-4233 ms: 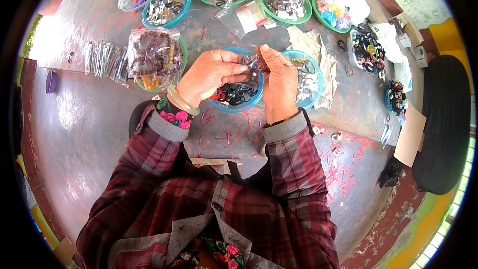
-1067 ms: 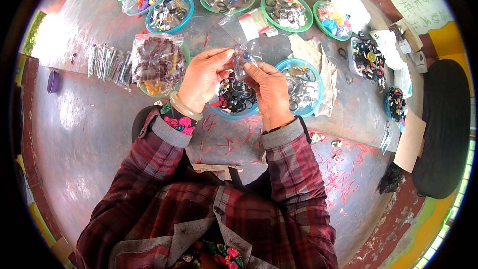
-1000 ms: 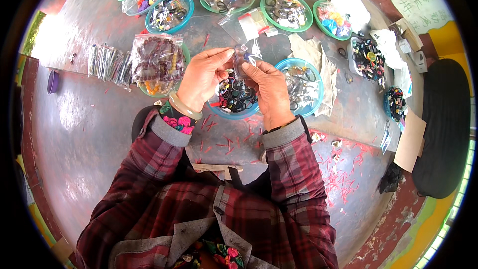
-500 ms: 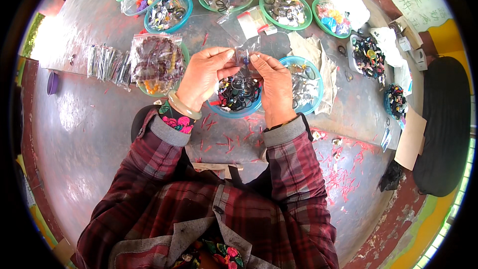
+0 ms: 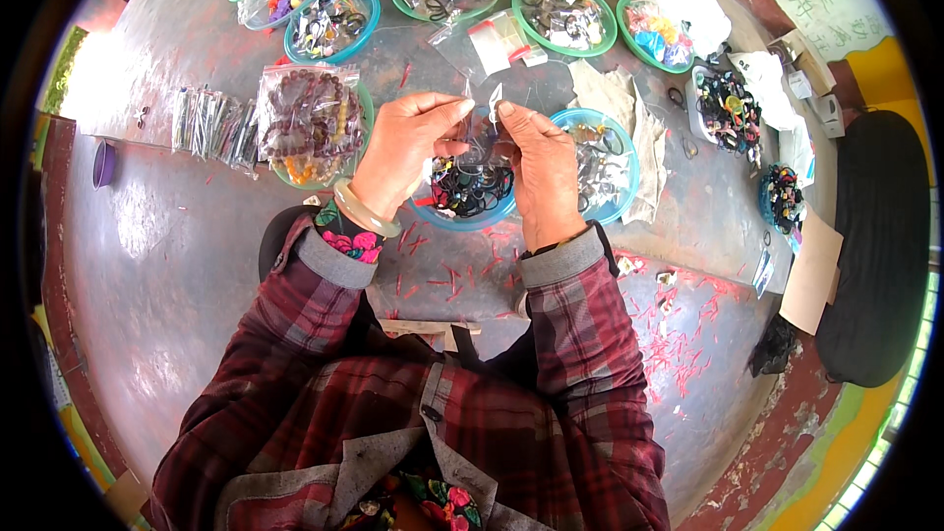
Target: The person sits at a table and packs small keychains into clear plastic bags. They pick up a keychain from a blue bowl, place it into a bag, and then seal the bag. The person repeats this process for multiple keychains, placing the finished packages on the table.
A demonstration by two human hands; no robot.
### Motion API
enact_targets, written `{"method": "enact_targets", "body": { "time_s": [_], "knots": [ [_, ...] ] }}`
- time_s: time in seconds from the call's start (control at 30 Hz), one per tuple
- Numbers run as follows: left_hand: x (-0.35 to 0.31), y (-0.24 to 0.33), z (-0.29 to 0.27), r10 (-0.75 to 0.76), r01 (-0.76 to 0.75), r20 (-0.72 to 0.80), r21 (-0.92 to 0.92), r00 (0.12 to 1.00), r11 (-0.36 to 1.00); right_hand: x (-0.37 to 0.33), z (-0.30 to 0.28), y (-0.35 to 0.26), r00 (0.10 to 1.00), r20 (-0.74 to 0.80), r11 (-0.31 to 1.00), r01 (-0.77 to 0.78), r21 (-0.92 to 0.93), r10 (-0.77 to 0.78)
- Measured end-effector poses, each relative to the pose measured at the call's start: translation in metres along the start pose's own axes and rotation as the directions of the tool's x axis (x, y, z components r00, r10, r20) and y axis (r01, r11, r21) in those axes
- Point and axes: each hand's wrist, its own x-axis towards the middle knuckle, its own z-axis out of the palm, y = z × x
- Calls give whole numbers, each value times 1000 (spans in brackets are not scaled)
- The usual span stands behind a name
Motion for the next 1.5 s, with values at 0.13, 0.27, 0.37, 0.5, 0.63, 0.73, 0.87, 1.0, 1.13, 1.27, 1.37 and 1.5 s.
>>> {"method": "enact_targets", "body": {
  "time_s": [0.13,0.27,0.37,0.5,0.63,0.73,0.87,1.0,1.13,1.27,1.37,1.5],
  "knots": [
    [1,-3,-2,-9,12,56,-54,998,998,1,0,-3,998,-67,999,8,51,-5],
    [3,-6,-5,-47,50,75,-33,996,998,2,-4,-2,998,-66,998,23,67,-18],
    [3,-6,-4,-52,52,59,-6,997,999,4,-6,-2,999,-35,999,18,41,-16],
    [3,-6,-4,-46,46,63,4,997,999,2,-2,-3,1000,-11,999,9,38,-9],
    [6,-10,-5,-20,25,79,-69,997,997,0,1,-4,998,-55,999,-12,40,14],
    [8,-12,-6,1,7,80,-100,997,995,4,-7,0,998,-53,1000,14,24,-13],
    [7,-12,-5,-3,13,60,-180,998,984,3,-6,-2,999,-38,999,24,30,-22],
    [7,-13,-7,-18,33,84,-190,996,981,1,-2,-5,999,-48,999,20,32,-19],
    [6,-9,-5,-39,47,57,-140,998,989,-1,0,-6,1000,-26,1000,11,24,-10],
    [5,-9,-6,-37,42,54,-89,998,995,0,-2,-5,1000,-17,1000,-2,21,2],
    [5,-8,-6,-40,43,47,-66,998,997,0,-1,-4,1000,-18,1000,-9,20,9],
    [5,-6,-5,-44,45,44,-40,998,998,3,-6,-1,999,20,999,-30,-11,30]
  ]
}}
